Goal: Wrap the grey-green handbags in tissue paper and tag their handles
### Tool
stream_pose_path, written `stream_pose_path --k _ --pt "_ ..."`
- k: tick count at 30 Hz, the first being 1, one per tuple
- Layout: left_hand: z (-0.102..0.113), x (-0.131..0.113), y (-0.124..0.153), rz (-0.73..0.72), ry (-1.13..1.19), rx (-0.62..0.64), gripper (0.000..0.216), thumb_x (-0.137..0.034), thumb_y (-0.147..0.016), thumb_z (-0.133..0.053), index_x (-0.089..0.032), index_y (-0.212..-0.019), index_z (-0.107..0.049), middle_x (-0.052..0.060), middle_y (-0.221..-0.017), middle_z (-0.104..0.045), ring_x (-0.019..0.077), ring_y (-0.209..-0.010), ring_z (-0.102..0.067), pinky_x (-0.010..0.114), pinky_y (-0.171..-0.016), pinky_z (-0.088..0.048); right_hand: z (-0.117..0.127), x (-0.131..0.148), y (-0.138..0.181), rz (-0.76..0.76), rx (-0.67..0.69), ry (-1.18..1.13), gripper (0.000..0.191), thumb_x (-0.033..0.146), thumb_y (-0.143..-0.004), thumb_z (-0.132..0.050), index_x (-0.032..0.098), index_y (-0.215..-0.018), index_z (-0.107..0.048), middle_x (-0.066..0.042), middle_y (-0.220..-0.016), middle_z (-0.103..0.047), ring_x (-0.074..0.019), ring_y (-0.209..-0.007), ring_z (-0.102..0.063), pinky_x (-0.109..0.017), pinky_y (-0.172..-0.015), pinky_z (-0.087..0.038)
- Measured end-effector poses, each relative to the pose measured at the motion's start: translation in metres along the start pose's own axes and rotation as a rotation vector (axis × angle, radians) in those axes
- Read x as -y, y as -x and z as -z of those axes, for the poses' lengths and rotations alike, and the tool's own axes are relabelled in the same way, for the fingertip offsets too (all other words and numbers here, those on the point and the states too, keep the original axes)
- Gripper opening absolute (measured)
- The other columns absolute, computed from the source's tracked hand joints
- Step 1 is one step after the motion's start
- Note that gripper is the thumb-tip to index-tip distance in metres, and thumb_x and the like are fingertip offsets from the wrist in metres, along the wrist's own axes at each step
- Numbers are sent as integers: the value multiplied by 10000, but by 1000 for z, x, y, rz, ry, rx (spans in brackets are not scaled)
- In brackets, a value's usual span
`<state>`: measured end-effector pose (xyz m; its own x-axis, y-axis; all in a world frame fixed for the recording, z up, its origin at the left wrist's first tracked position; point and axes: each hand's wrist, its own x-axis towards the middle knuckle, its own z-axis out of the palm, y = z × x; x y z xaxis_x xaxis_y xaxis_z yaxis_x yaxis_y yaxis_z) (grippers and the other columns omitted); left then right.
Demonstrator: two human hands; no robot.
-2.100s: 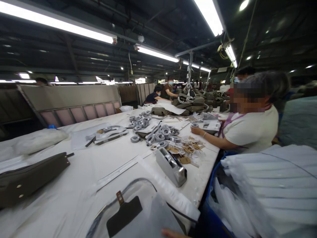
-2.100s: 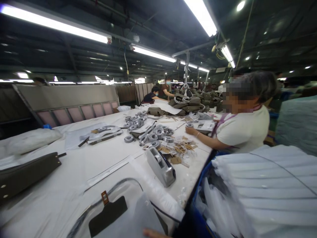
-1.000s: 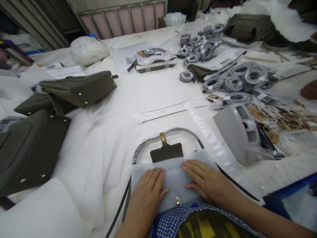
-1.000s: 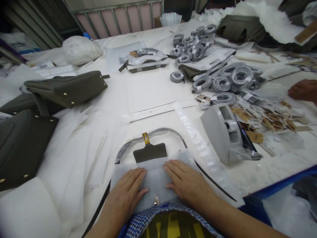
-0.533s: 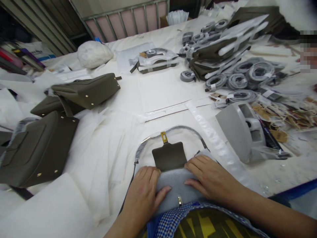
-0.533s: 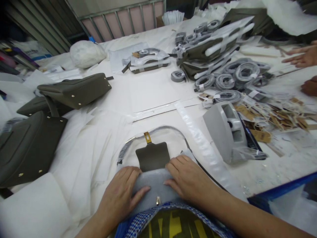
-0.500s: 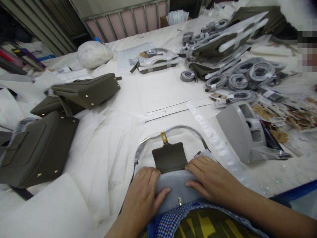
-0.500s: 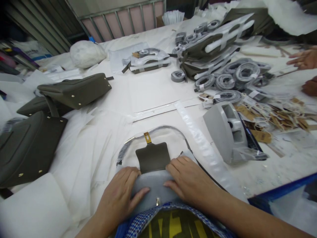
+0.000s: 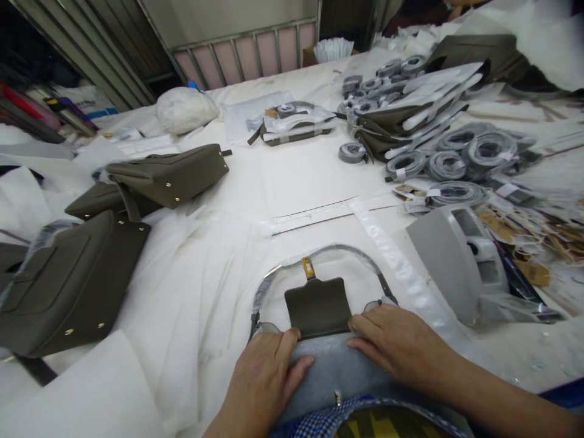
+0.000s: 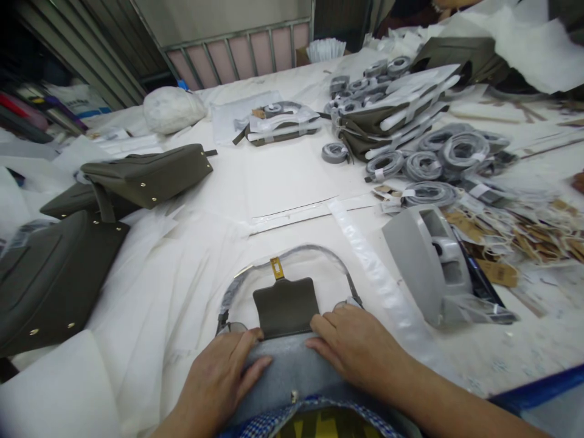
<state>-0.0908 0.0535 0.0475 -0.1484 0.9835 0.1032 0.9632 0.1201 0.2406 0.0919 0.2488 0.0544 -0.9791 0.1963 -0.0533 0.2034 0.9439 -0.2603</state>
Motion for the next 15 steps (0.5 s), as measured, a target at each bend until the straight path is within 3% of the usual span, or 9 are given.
stream_pose_path --k 8,10,13,15 --pt "-17 -2 -6 94 -88 154 182 -360 -885 -650 -210 -965 -585 5 -746 -621 241 -696 -624 377 -632 -508 -21 -6 -14 -86 90 44 234 418 -882 -667 237 -993 -568 -8 -721 -681 -254 -667 -675 -313 -576 -406" --pt "-16 -6 -7 91 -94 94 162 -340 -914 -606 -203 -999 -602 37 -859 -659 251 -787 -641 414 -703 -534 -23 -7 -13 -83 79 41 252 417 -880 -671 239 -1025 -567 -13 -737 -692 -260 -670 -683 -319 -575 -426" --pt "-16 -15 -6 50 -112 -100 235 -277 -993 -439 -215 -1152 -601 88 -1177 -648 266 -1074 -613 487 -944 -493 -24 -6 -12 -61 61 48 267 415 -885 -665 233 -1054 -569 -24 -750 -707 -265 -669 -691 -327 -576 -447" --pt "-17 -20 -1 -34 -81 -166 308 -230 -1017 -341 -208 -1169 -609 78 -1190 -651 227 -1107 -603 438 -1012 -466 -24 -6 -11 -49 45 54 260 410 -893 -655 225 -1056 -574 -30 -752 -712 -268 -675 -695 -332 -580 -455"
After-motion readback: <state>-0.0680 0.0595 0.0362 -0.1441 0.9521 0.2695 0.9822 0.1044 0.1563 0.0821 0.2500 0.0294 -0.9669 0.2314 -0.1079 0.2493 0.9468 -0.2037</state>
